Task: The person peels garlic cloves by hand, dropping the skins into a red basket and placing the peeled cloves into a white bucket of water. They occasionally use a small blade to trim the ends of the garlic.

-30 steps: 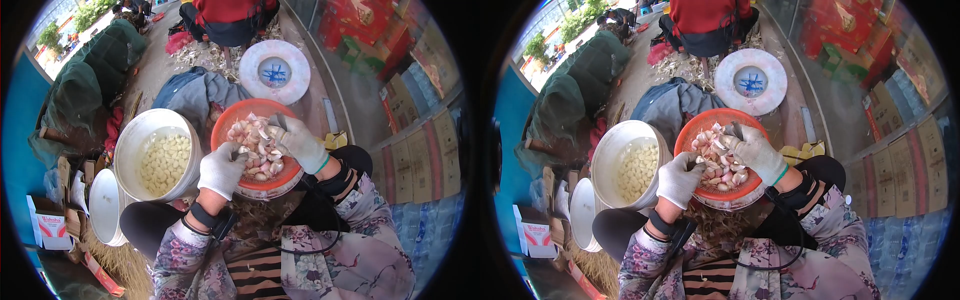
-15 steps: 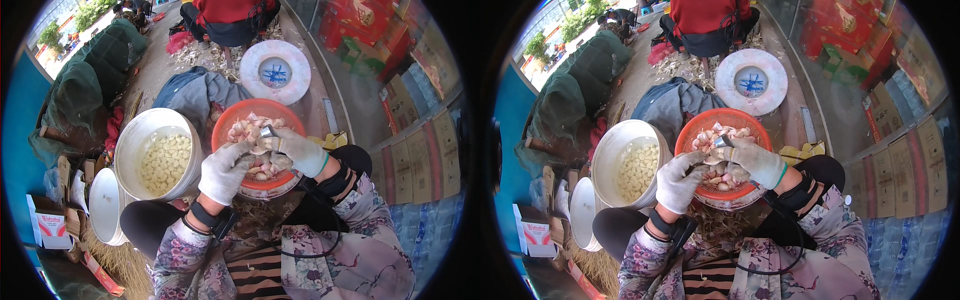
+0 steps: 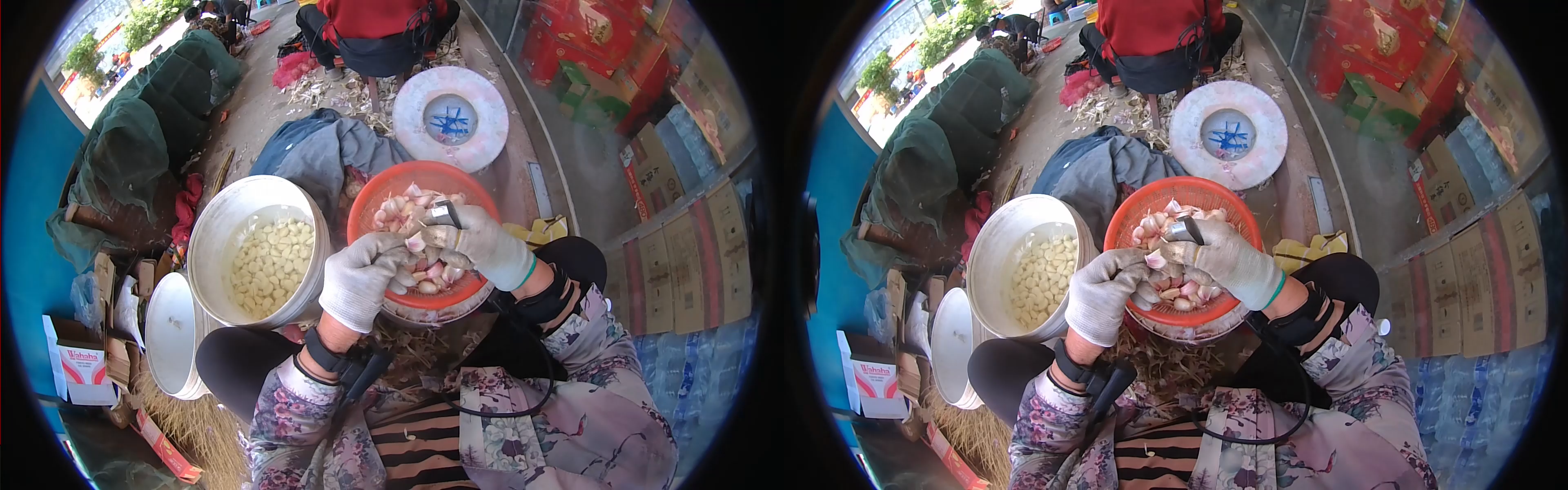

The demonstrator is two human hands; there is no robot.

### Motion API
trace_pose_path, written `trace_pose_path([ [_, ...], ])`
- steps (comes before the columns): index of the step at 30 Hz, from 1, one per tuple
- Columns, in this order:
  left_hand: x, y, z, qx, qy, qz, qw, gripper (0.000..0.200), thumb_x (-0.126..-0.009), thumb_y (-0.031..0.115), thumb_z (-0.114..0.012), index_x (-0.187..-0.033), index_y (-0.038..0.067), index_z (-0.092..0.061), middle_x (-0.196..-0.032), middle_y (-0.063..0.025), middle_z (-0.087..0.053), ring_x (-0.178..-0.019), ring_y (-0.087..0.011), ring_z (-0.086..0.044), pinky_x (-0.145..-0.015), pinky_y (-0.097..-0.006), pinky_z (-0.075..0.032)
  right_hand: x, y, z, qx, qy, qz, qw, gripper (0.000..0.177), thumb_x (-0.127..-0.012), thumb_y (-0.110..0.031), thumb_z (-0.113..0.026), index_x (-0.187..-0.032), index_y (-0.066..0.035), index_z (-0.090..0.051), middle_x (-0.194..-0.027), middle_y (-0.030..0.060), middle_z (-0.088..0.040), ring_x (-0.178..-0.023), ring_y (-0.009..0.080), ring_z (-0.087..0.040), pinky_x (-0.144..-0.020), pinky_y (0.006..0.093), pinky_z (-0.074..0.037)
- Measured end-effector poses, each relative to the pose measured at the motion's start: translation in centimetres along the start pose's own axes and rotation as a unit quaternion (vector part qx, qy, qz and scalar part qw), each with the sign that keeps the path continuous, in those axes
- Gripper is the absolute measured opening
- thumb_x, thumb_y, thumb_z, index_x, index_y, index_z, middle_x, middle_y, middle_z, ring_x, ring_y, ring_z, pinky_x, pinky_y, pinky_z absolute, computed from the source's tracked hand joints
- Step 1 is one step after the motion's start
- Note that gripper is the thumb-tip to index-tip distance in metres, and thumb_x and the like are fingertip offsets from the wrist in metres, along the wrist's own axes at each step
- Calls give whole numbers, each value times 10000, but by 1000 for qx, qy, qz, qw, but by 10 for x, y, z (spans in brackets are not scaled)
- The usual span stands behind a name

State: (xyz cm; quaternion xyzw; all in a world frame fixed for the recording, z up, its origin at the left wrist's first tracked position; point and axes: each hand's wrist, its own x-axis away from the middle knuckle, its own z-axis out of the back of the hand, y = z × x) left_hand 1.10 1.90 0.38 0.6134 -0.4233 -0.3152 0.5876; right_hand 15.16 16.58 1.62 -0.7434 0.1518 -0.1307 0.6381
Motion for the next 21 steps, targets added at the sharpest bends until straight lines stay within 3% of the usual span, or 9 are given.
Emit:
trace_pose_path([
  [4,2,-1,4,-11,-19,-5,1000,212,-946,-16,-503,-1121,-73,-606,-837,-116,-690,-664,-145,-666,-601,-240,-550,1,6,9,59,-11,-64,996,276,-933,-205,-631,-1122,-6,-647,-988,19,-662,-868,87,-604,-766,237,-489],
  [7,2,2,5,-20,-29,6,999,200,-943,-22,-499,-1104,-70,-608,-849,-110,-689,-671,-143,-668,-601,-240,-551,-1,16,7,111,15,-25,993,184,-938,-178,-607,-1018,-17,-643,-805,-8,-623,-711,55,-567,-602,220,-455],
  [10,2,2,6,-31,-32,14,999,177,-941,-14,-505,-1071,-57,-617,-843,-99,-687,-663,-131,-661,-587,-234,-545,0,6,1,124,-10,-43,991,189,-943,-197,-605,-1014,-26,-644,-803,0,-625,-717,57,-570,-615,220,-458],
  [13,6,9,3,-68,-14,12,998,156,-937,2,-521,-1044,-44,-625,-827,-89,-685,-637,-120,-650,-565,-228,-536,-2,16,3,145,-3,9,989,200,-934,-214,-628,-1008,-28,-644,-805,-2,-626,-712,61,-571,-610,225,-462],
  [15,8,7,1,-113,0,-9,994,149,-935,12,-530,-1034,-37,-630,-814,-88,-682,-617,-115,-641,-549,-227,-531,1,12,3,195,-14,-9,981,227,-934,-208,-623,-1044,-11,-650,-905,4,-643,-820,75,-585,-717,233,-477],
  [18,7,5,2,-81,-4,-7,997,153,-935,33,-538,-1039,-45,-619,-789,-89,-677,-587,-121,-633,-534,-231,-526,1,10,1,139,-18,-27,990,242,-924,-212,-637,-1044,-3,-659,-954,10,-650,-879,84,-595,-776,243,-485],
  [21,5,4,6,57,0,42,998,132,-945,88,-581,-974,-29,-635,-748,-65,-671,-564,-89,-608,-502,-221,-499,-1,6,-8,66,14,-14,998,256,-907,-215,-662,-1044,1,-664,-969,17,-652,-884,88,-597,-783,249,-487],
])
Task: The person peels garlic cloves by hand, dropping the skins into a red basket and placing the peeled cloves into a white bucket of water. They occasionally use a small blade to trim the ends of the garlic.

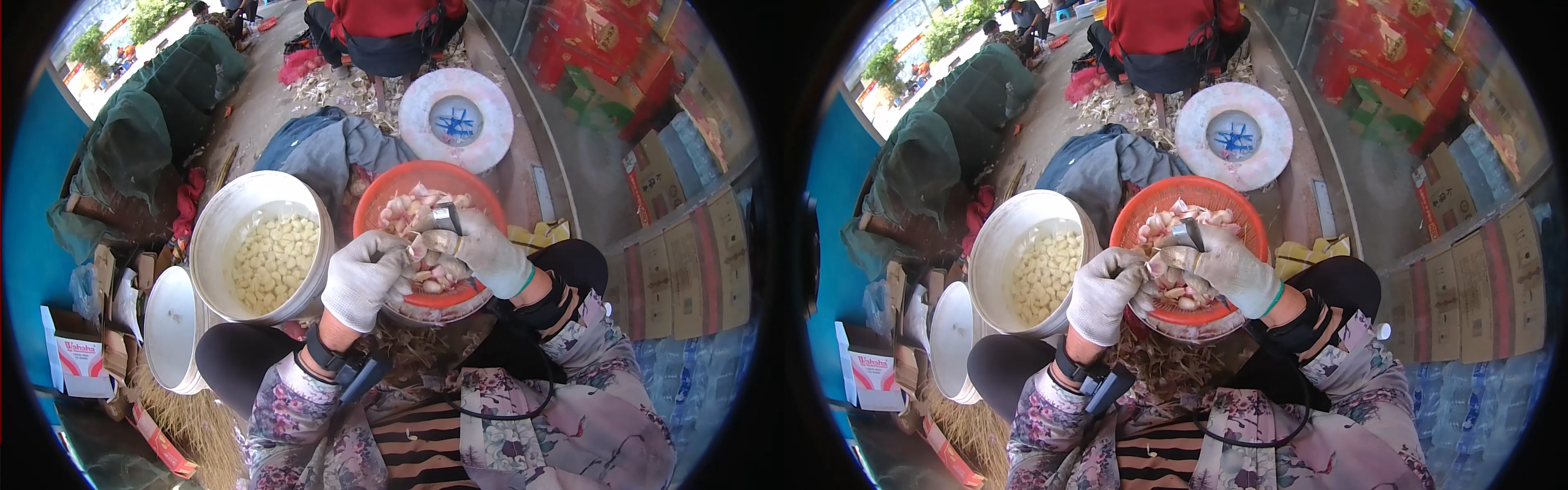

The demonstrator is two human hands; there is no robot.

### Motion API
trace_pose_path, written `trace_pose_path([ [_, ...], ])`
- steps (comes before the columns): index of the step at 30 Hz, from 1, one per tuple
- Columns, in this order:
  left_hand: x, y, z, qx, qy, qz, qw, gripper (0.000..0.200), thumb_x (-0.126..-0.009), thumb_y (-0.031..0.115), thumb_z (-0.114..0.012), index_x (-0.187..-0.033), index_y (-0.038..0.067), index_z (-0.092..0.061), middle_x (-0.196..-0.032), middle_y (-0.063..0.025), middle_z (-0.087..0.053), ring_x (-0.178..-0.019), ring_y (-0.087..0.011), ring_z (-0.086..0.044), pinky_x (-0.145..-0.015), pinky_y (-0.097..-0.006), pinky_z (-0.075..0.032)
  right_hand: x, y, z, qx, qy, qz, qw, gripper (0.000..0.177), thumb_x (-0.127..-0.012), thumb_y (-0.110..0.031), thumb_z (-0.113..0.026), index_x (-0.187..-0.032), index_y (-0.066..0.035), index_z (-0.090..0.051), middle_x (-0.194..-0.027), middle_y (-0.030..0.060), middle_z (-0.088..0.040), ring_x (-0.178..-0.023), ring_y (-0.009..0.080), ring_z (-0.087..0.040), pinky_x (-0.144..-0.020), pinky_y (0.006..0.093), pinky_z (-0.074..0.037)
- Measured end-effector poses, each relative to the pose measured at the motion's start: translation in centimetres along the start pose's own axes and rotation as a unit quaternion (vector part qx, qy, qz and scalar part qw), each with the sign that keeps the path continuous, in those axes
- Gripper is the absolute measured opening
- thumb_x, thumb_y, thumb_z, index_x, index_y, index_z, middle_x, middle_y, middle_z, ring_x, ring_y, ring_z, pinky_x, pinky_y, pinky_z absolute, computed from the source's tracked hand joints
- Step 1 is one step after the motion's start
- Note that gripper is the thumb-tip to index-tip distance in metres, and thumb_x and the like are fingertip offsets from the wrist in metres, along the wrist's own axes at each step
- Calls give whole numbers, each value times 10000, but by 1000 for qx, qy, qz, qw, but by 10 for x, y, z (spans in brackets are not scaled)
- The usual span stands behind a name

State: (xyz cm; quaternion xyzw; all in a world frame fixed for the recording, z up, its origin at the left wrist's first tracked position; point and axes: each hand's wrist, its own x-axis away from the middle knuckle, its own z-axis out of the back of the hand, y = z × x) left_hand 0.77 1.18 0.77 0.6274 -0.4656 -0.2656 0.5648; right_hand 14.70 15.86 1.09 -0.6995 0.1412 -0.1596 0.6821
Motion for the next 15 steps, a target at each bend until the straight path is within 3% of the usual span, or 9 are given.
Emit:
trace_pose_path([
  [4,-8,-6,7,66,0,-10,998,158,-952,108,-584,-988,-43,-618,-747,-74,-667,-559,-98,-606,-512,-217,-495,-1,-7,-7,26,50,64,996,270,-908,-138,-648,-1129,16,-644,-1055,57,-685,-955,153,-644,-862,307,-497],
  [7,-10,-9,10,78,8,-22,997,150,-952,95,-576,-981,-47,-615,-755,-78,-668,-570,-103,-612,-528,-212,-498,7,-11,-15,158,93,115,976,275,-904,-122,-649,-1145,9,-638,-1067,71,-683,-994,153,-632,-892,302,-488],
  [10,-7,-5,6,45,11,-22,999,145,-952,85,-563,-983,-46,-615,-759,-77,-667,-575,-103,-612,-532,-213,-499,8,-4,-20,157,67,106,980,287,-899,-114,-653,-1163,-4,-631,-1071,80,-680,-989,151,-633,-888,307,-489],
  [11,-5,-4,4,38,10,-22,999,144,-951,82,-558,-985,-47,-616,-758,-75,-667,-574,-103,-611,-531,-213,-498,8,-5,-22,91,59,88,990,293,-901,-120,-654,-1167,-1,-623,-1067,82,-674,-979,133,-631,-871,289,-493],
  [14,-2,-1,1,27,0,-11,1000,149,-950,77,-545,-995,-46,-617,-751,-71,-663,-568,-104,-607,-532,-215,-498,2,14,-15,107,56,84,989,294,-910,-156,-659,-1159,-3,-630,-1018,41,-656,-913,95,-599,-807,266,-493],
  [15,-1,0,1,25,-3,-6,1000,152,-950,76,-541,-998,-46,-618,-748,-69,-662,-565,-105,-605,-533,-215,-498,1,14,-15,47,49,69,995,282,-914,-165,-655,-1144,-4,-632,-996,31,-652,-889,92,-599,-788,261,-496],
])
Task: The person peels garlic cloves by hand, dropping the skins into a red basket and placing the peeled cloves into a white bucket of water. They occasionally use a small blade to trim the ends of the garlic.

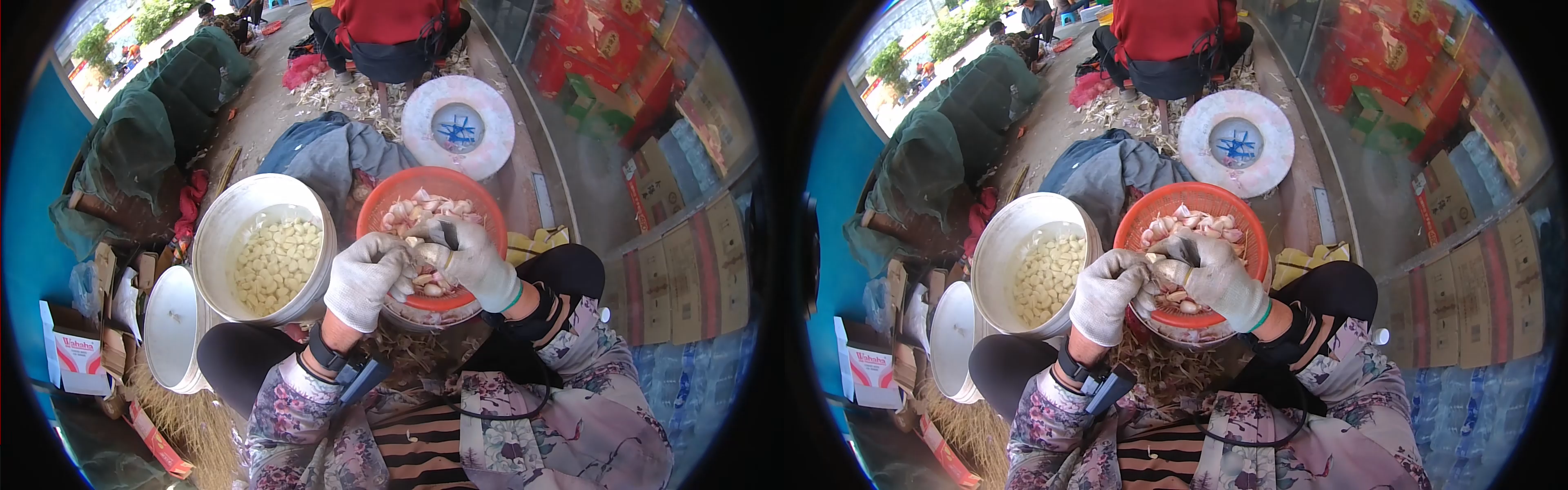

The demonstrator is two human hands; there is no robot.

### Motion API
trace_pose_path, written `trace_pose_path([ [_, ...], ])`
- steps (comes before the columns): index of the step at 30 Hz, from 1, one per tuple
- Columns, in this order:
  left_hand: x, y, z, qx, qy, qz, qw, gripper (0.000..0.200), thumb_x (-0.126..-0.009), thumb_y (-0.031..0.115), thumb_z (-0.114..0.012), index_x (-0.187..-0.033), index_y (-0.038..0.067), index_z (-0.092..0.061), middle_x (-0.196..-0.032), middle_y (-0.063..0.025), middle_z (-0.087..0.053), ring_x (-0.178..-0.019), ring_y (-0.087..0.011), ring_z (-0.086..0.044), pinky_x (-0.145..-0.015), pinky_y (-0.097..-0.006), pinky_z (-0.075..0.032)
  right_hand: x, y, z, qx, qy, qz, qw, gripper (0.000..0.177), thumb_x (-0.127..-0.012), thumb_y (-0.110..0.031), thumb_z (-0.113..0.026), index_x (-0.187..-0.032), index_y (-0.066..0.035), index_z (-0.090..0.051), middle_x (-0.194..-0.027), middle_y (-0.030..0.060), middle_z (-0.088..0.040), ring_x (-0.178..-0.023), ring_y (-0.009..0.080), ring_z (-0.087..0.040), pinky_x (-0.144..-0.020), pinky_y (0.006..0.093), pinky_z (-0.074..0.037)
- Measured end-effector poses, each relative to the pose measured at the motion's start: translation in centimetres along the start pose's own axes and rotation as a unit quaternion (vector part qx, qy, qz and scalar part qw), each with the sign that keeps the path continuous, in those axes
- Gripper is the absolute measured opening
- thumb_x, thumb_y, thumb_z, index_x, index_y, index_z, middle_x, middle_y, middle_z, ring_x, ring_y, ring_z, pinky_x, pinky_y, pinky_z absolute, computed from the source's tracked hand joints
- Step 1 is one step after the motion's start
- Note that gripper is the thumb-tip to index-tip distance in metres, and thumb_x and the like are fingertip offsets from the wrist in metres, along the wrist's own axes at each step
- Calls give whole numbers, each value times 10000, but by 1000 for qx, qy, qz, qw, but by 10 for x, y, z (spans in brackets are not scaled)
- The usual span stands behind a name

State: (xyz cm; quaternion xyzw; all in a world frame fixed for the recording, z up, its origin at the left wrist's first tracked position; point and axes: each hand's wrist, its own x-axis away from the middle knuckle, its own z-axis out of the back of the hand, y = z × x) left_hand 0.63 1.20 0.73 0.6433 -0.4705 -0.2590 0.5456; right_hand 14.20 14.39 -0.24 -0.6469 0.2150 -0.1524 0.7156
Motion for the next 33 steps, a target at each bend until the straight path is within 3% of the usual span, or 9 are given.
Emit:
trace_pose_path([
  [2,1,2,1,8,1,-3,1000,154,-950,80,-541,-1003,-41,-619,-743,-67,-659,-566,-104,-604,-538,-214,-498,-1,-3,-1,-121,-8,-36,992,263,-921,-183,-648,-1116,-6,-637,-953,12,-642,-840,84,-600,-750,251,-501],
  [6,-4,-6,15,55,10,-5,998,174,-945,85,-533,-1022,-52,-606,-774,-85,-669,-575,-122,-605,-544,-229,-502,4,-43,2,-162,39,-100,981,271,-932,-162,-634,-1145,5,-640,-964,12,-666,-858,72,-602,-763,246,-497],
  [9,-2,-6,16,54,12,-36,998,160,-952,88,-544,-1030,-28,-623,-734,-40,-650,-575,-89,-593,-546,-204,-488,4,-24,5,-37,18,-43,998,245,-931,-160,-635,-1109,8,-646,-951,14,-664,-824,70,-609,-729,235,-502],
  [10,-1,-3,14,33,21,-37,999,161,-946,82,-556,-1039,-30,-626,-743,-39,-654,-585,-81,-590,-551,-201,-485,-1,-14,2,25,17,24,999,214,-929,-157,-640,-1066,7,-648,-905,12,-657,-782,70,-608,-690,230,-500],
  [16,10,11,-5,-91,57,-65,992,176,-870,29,-666,-1038,-22,-679,-835,-50,-695,-704,-51,-596,-635,-201,-488,5,-14,0,83,-5,-15,996,245,-895,-193,-687,-1054,-9,-654,-828,1,-632,-733,64,-549,-669,239,-466],
  [19,8,3,-5,-146,71,-114,980,139,-882,19,-631,-1005,-27,-677,-751,-24,-664,-580,-47,-540,-533,-203,-449,5,-19,-2,121,-11,-13,992,251,-876,-214,-712,-1024,-17,-665,-777,-8,-612,-704,62,-521,-659,243,-454],
  [25,5,-4,1,-217,70,-158,961,142,-880,25,-639,-1005,-25,-683,-724,-15,-651,-568,-42,-531,-521,-209,-447,6,-26,-2,166,-31,-20,985,213,-867,-168,-713,-963,3,-630,-752,15,-603,-674,75,-534,-617,262,-462],
  [28,8,2,-3,-251,96,-149,952,87,-837,31,-667,-911,-5,-695,-751,-74,-680,-673,-81,-607,-630,-244,-504,7,-17,-5,168,-25,24,985,214,-862,-148,-711,-961,15,-616,-766,32,-613,-676,83,-555,-620,270,-473],
  [33,5,0,1,-99,74,-44,991,93,-888,59,-617,-927,-12,-662,-724,-45,-659,-588,-65,-571,-549,-210,-462,9,-20,-6,165,-8,27,986,200,-867,-147,-702,-958,12,-621,-777,32,-620,-693,94,-563,-638,282,-477],
])
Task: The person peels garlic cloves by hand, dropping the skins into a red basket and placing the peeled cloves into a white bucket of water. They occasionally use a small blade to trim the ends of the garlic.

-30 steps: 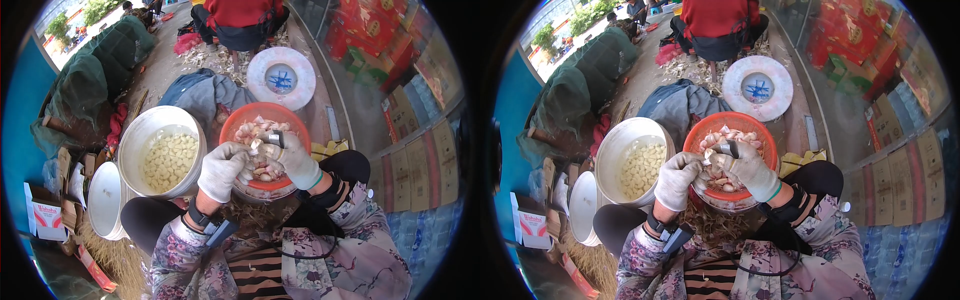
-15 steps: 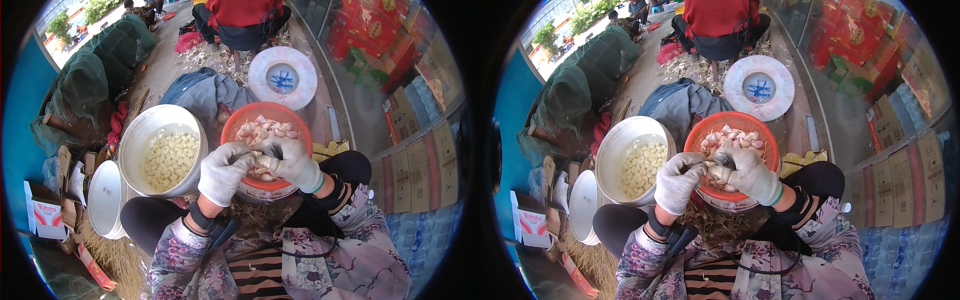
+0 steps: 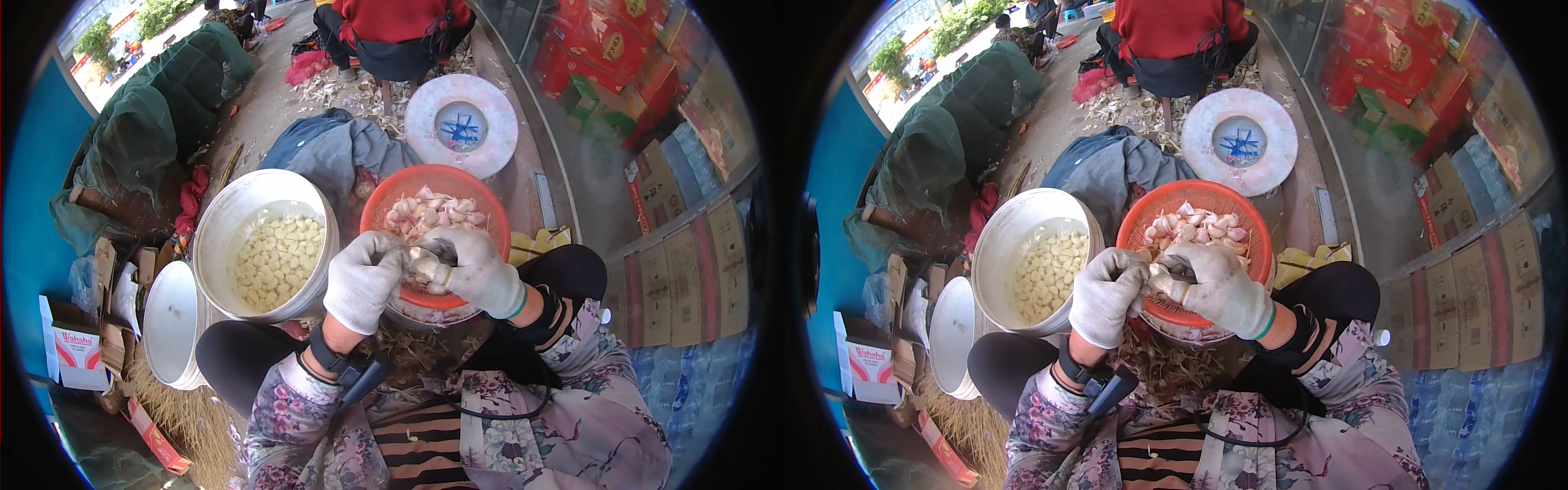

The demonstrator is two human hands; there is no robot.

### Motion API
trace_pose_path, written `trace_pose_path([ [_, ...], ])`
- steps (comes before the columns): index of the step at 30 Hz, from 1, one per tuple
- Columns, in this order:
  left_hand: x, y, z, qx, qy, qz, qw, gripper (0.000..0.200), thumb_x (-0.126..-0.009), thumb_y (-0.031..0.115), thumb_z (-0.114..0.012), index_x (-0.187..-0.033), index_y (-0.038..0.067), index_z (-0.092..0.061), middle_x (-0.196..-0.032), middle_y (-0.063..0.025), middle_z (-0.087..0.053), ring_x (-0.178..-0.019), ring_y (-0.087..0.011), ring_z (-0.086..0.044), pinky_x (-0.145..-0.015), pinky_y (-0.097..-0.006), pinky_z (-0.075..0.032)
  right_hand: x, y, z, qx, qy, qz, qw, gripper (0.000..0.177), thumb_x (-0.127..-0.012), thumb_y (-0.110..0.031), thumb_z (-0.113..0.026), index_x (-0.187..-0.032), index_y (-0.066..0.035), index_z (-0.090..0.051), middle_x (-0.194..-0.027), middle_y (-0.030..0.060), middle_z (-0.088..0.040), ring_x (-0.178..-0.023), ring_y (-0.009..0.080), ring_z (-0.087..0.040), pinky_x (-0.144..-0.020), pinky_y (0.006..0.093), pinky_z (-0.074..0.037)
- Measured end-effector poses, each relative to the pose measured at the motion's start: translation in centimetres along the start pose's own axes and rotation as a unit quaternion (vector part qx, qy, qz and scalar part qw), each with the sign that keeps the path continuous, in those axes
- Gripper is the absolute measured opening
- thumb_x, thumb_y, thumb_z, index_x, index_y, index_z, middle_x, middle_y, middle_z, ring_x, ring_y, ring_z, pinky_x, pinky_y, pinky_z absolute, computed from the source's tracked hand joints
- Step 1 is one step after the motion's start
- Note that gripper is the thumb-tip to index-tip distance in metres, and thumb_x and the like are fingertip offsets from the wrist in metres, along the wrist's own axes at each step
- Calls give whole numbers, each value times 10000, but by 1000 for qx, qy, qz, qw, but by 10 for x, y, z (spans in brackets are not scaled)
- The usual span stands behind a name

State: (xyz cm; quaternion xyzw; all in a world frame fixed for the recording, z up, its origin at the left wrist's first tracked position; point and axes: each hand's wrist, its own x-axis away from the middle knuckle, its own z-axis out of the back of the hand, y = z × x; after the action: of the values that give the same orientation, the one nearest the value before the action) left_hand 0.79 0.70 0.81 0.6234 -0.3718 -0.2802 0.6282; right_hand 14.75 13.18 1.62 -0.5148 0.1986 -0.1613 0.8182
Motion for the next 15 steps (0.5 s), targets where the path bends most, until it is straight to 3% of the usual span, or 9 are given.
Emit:
trace_pose_path([
  [1,0,1,2,50,-12,40,998,101,-900,66,-603,-936,-14,-652,-718,-38,-653,-568,-61,-561,-530,-202,-450,1,-7,2,-7,7,-8,1000,196,-871,-144,-696,-971,10,-627,-789,28,-626,-701,96,-565,-644,284,-477],
  [4,-4,-4,7,114,-34,46,992,122,-929,82,-558,-960,-17,-622,-710,-19,-637,-524,-49,-528,-489,-186,-413,0,-10,6,-70,26,-24,997,198,-886,-133,-671,-1031,-1,-644,-835,19,-646,-733,98,-576,-669,278,-482],
  [8,-3,-3,6,95,-57,33,993,147,-927,107,-532,-947,-28,-588,-709,-57,-619,-473,-92,-507,-451,-210,-411,0,-11,13,-149,11,-40,988,226,-903,-110,-635,-1110,-19,-653,-894,16,-658,-778,90,-593,-710,260,-493],
  [11,0,2,5,108,-76,32,991,163,-932,134,-534,-951,-21,-581,-718,-64,-627,-485,-101,-523,-466,-214,-424,-1,-10,14,-123,7,-28,992,206,-909,-107,-626,-1095,-24,-653,-903,21,-655,-810,88,-602,-732,257,-501],
  [14,4,4,-1,134,-84,17,987,170,-935,149,-540,-962,-15,-573,-729,-68,-636,-499,-108,-540,-475,-216,-433,0,-9,12,-122,5,-85,989,188,-909,-103,-624,-1077,-22,-650,-904,20,-653,-816,89,-601,-730,260,-500],
  [15,5,6,-2,115,-91,18,989,167,-938,146,-537,-970,-14,-571,-732,-68,-640,-504,-106,-547,-473,-213,-434,0,-8,11,-103,9,-48,994,182,-910,-103,-626,-1071,-21,-649,-903,19,-653,-810,87,-599,-727,257,-500],
])
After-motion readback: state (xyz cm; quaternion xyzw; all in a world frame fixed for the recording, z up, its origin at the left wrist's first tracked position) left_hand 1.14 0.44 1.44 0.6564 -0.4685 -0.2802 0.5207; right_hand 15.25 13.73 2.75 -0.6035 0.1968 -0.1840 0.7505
